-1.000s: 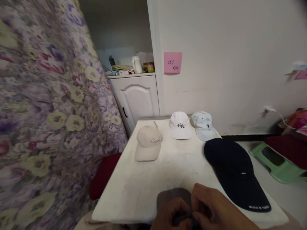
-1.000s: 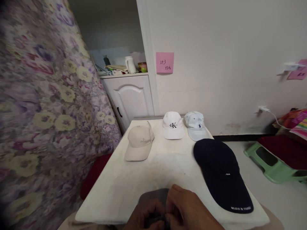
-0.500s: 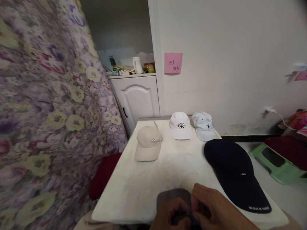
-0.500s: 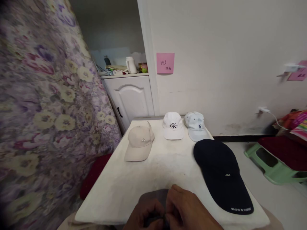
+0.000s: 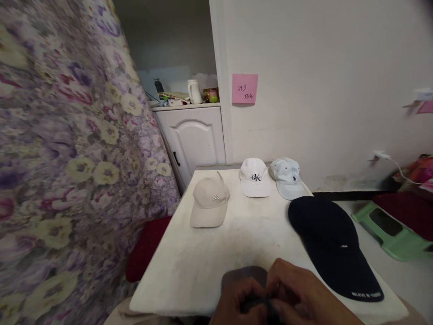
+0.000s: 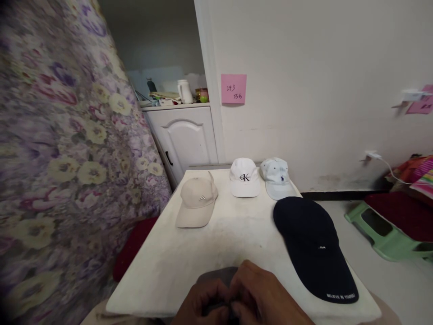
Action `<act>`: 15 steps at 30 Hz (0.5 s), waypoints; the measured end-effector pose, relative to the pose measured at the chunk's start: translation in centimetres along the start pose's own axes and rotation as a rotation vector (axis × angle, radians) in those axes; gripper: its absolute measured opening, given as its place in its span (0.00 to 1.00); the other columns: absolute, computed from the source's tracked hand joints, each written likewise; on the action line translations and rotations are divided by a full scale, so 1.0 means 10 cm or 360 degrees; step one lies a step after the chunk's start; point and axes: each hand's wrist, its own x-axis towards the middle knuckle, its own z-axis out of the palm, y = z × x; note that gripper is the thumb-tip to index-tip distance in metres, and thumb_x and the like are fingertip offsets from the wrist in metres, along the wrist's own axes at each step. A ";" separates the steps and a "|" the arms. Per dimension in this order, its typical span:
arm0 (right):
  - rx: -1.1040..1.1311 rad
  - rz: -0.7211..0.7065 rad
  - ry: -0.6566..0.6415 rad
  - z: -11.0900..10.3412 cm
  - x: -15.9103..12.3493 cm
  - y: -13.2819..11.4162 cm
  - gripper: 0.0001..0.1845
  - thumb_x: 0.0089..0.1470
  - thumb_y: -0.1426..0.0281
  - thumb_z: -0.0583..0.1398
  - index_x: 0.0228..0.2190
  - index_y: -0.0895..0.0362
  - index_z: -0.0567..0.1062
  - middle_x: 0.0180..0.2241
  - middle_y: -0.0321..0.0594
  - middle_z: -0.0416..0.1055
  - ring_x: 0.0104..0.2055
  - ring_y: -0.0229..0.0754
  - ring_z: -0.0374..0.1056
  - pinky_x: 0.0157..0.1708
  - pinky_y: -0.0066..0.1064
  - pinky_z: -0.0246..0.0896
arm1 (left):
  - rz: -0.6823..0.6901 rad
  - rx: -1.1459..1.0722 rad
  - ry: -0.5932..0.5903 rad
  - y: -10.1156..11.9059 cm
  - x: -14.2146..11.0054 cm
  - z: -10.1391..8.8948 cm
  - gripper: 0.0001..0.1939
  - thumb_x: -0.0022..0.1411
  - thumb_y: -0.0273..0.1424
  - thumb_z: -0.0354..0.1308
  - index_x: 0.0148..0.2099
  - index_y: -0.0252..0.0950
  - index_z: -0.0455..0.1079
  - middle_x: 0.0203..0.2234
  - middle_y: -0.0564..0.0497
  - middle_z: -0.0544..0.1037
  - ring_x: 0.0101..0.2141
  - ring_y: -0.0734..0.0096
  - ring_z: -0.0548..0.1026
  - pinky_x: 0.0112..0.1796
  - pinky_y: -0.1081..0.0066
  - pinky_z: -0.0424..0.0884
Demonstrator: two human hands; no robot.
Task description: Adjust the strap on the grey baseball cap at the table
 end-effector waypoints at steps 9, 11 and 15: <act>0.0247 -0.0305 -0.0131 0.06 0.05 0.16 0.20 0.46 0.80 0.63 0.40 0.48 0.77 0.41 0.35 0.69 0.35 0.39 0.68 0.32 0.31 0.59 | 0.0043 -0.0251 -0.0109 0.02 0.04 0.00 0.11 0.48 0.38 0.68 0.30 0.36 0.75 0.26 0.54 0.75 0.30 0.69 0.69 0.32 0.70 0.60; 0.0267 -0.0334 -0.0081 0.09 0.06 0.19 0.19 0.44 0.82 0.63 0.36 0.49 0.76 0.38 0.33 0.68 0.34 0.39 0.67 0.32 0.31 0.58 | 0.0076 -0.0299 -0.0143 -0.03 0.05 -0.01 0.13 0.48 0.39 0.69 0.31 0.36 0.76 0.27 0.53 0.76 0.31 0.68 0.70 0.33 0.69 0.61; 0.0415 -0.0323 -0.0026 0.14 0.08 0.22 0.16 0.42 0.80 0.66 0.33 0.50 0.75 0.34 0.30 0.67 0.32 0.38 0.64 0.31 0.30 0.54 | 0.0116 -0.0331 -0.0189 -0.10 0.06 -0.04 0.13 0.51 0.41 0.67 0.33 0.36 0.76 0.28 0.52 0.76 0.31 0.68 0.70 0.33 0.69 0.61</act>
